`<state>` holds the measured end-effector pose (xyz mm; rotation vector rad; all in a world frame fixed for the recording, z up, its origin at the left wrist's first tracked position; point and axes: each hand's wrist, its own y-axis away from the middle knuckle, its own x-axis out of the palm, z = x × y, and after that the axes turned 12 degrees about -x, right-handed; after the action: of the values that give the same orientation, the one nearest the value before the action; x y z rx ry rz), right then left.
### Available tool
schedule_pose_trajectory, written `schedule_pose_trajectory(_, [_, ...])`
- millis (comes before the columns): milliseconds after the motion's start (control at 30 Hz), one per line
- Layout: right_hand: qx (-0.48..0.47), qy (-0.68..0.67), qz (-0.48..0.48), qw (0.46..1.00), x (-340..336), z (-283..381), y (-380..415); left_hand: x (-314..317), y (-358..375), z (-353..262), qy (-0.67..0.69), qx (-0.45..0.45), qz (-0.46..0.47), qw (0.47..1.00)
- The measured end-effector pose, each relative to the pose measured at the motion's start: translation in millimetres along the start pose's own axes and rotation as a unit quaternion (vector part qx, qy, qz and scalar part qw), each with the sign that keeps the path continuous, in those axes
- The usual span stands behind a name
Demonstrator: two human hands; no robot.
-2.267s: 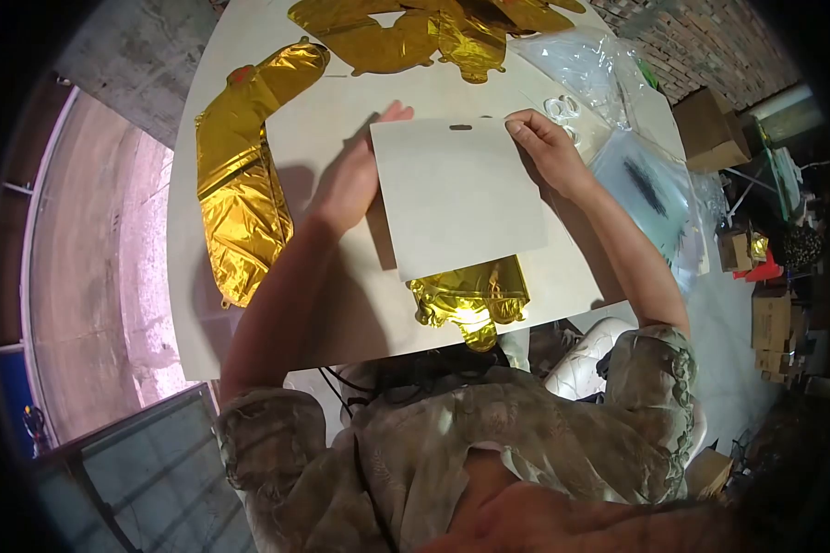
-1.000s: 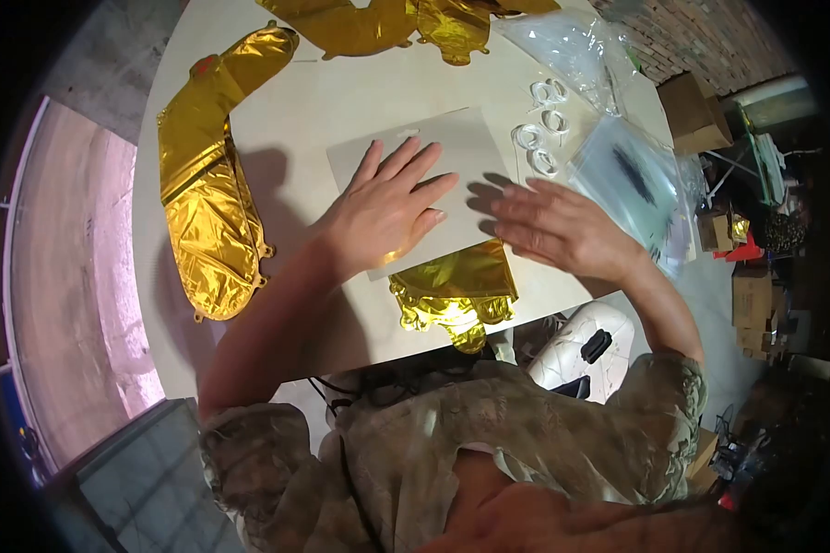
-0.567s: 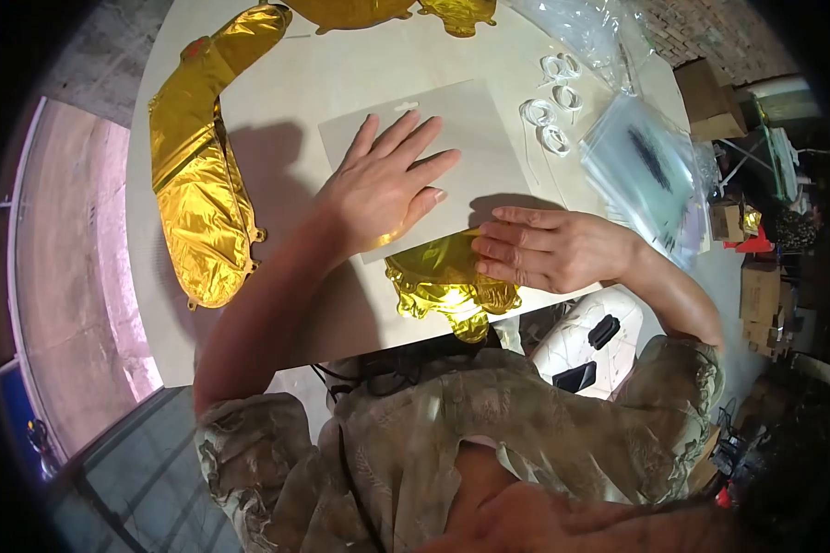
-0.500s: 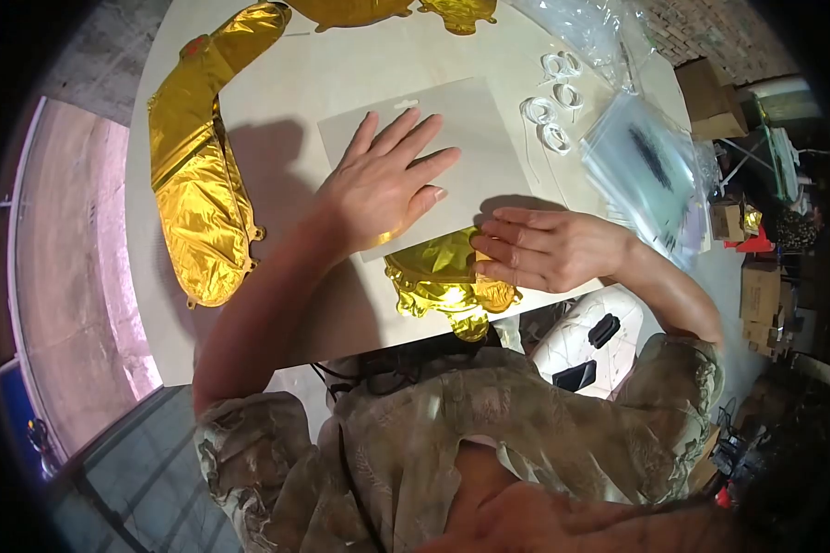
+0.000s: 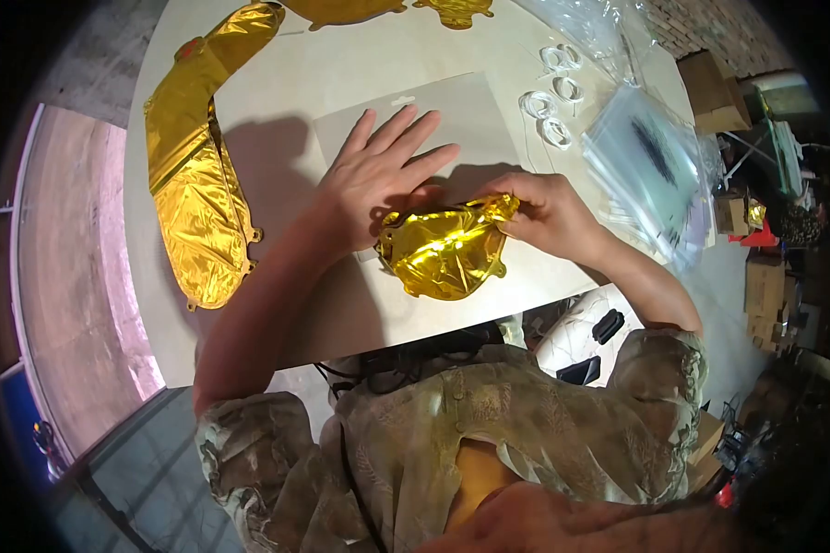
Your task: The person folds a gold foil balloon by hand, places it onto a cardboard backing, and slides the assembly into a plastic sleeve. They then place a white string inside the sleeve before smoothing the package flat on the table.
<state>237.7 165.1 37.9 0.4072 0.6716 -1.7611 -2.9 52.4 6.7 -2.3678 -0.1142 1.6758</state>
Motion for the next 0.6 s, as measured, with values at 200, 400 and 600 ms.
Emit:
schedule_pose_trajectory(200, [0.098, -0.1, 0.002, 0.99, -0.9, 2.2, -4.9, -3.1, 0.0, 1.1, 0.037, -0.002, 0.001, 0.999])
schedule_pose_trajectory(400, [0.144, -0.16, 0.023, 0.976, -7.2, -2.5, -14.7, -1.7, -0.6, 3.4, 0.099, -0.021, -0.018, 0.995])
schedule_pose_trajectory(600, [0.128, -0.159, 0.031, 0.978, -4.0, -18.3, -16.3, -6.1, -6.7, 16.6, 0.156, -0.038, 0.028, 0.987])
